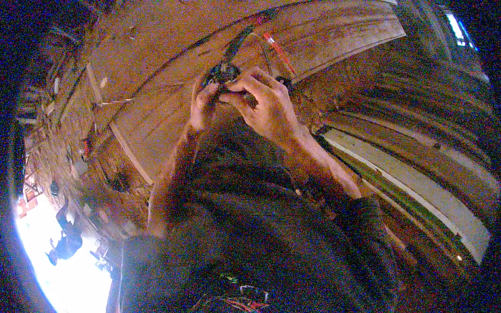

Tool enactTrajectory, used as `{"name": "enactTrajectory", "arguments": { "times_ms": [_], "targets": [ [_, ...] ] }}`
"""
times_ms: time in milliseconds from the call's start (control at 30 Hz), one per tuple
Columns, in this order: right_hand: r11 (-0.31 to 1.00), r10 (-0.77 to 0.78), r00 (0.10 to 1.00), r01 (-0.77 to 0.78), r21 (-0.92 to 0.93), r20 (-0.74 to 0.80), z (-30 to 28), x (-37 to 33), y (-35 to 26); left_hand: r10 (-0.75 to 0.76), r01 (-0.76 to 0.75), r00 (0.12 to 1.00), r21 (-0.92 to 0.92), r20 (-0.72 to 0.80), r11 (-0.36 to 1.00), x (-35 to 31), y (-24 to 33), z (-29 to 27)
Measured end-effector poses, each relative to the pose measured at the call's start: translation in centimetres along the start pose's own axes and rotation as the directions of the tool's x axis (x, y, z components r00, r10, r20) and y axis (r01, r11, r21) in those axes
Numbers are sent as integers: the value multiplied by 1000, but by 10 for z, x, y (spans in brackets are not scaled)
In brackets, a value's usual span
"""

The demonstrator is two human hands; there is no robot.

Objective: The person assembles a handheld power tool by attaching a metal blade to the body and securing it with a screwdriver. The person then attaches a black plastic housing to the tool and tightens screws to complete the assembly.

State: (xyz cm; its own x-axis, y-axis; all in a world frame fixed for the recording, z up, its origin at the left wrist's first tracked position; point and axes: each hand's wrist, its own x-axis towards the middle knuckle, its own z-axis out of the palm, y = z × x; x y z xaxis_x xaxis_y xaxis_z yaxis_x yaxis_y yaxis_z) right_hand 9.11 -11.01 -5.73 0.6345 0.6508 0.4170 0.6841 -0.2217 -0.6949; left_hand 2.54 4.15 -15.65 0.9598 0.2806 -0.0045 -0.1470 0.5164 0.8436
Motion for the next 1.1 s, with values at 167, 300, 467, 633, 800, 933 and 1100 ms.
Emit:
{"name": "enactTrajectory", "arguments": {
  "times_ms": [167, 300, 467, 633, 800, 933, 1100],
  "targets": [
    [999, 8, 1000, -8, 32, 11, -9, -3, 8, -8, 11, 999, -70, 35, 997, -2, 5, 2],
    [873, 485, 812, -425, 240, -324, -27, -8, 44, -19, 16, 999, -75, -36, 997, -3, -10, -16],
    [896, 365, 927, -376, -236, -90, -29, -66, 166, -30, 29, 1000, -95, -9, 995, -3, -9, -13],
    [884, 373, 910, -291, -365, 181, -23, -78, 153, 19, -16, 999, -94, 39, 995, -3, 4, -5],
    [653, 661, 706, -708, 270, 254, -18, -72, 145, -43, 38, 999, -169, -23, 985, -4, -9, -7],
    [309, 836, 472, -826, 471, 280, -9, -84, 175, -40, 35, 997, -68, -66, 997, -2, -12, -4],
    [68, 733, 517, -702, 709, 442, -17, -66, 175, -45, 46, 999, -129, 10, 991, 0, -10, -7]
  ]
}}
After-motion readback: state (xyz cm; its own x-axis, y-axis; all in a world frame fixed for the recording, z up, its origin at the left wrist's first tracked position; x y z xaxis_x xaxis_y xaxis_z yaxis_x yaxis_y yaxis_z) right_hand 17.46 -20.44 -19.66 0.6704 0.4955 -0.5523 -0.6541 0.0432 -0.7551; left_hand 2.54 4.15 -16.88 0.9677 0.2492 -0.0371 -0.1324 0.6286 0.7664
